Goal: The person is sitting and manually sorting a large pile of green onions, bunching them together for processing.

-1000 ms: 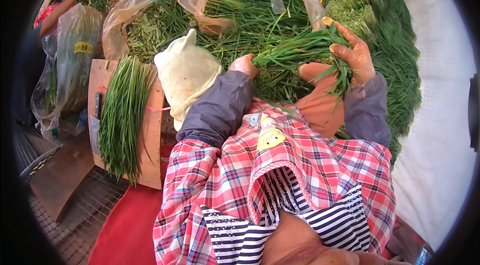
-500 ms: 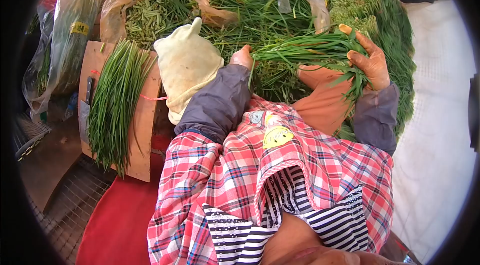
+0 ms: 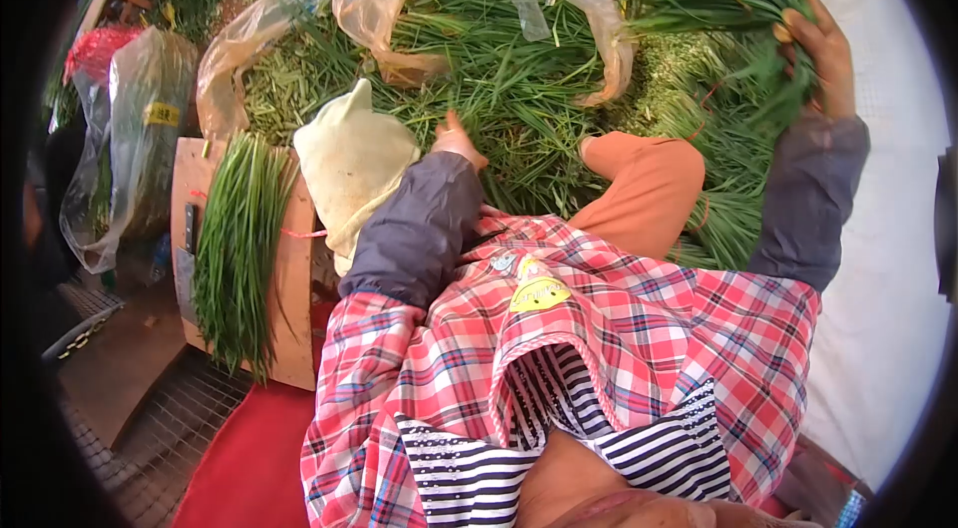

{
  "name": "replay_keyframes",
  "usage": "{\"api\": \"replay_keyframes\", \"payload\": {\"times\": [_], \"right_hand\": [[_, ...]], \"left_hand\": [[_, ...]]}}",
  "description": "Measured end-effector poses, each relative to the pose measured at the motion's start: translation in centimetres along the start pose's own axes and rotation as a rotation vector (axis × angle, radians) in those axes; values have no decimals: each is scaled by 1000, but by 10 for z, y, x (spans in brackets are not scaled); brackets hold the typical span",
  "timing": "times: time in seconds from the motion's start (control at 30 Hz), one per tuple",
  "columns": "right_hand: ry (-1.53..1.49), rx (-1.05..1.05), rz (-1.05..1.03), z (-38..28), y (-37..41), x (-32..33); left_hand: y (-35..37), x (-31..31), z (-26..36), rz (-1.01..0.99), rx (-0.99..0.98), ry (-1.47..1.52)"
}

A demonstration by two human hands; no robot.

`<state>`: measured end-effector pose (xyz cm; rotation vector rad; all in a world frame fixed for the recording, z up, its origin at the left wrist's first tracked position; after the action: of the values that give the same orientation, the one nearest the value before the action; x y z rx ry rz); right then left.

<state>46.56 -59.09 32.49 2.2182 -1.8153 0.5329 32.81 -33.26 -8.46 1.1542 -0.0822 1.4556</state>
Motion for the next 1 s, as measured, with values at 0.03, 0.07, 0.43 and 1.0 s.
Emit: {"api": "replay_keyframes", "payload": {"times": [0.03, 0.07, 0.43, 1.0], "right_hand": [[9, 72, 68, 8, -7, -7], [26, 141, 141, 12, -7, -16], [242, 467, -368, 83, 132, -240], [-166, -44, -826, 187, 106, -278]], "left_hand": [[15, 24, 22, 93, -102, -20], [36, 46, 44, 177, -211, -36], [115, 73, 111, -899, -428, 1996], [116, 140, 62, -401, -212, 1154]]}}
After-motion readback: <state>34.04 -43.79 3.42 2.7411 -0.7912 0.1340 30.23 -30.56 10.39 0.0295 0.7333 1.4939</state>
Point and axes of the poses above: each hand's wrist, its own y-axis away from the middle knuckle, its own x-axis out of the back of the hand, z = x × y, the point moved 7 cm from there along -y, towards the middle knuckle, and after that the axes turned 6 degrees about y, right-handed, at the moved point
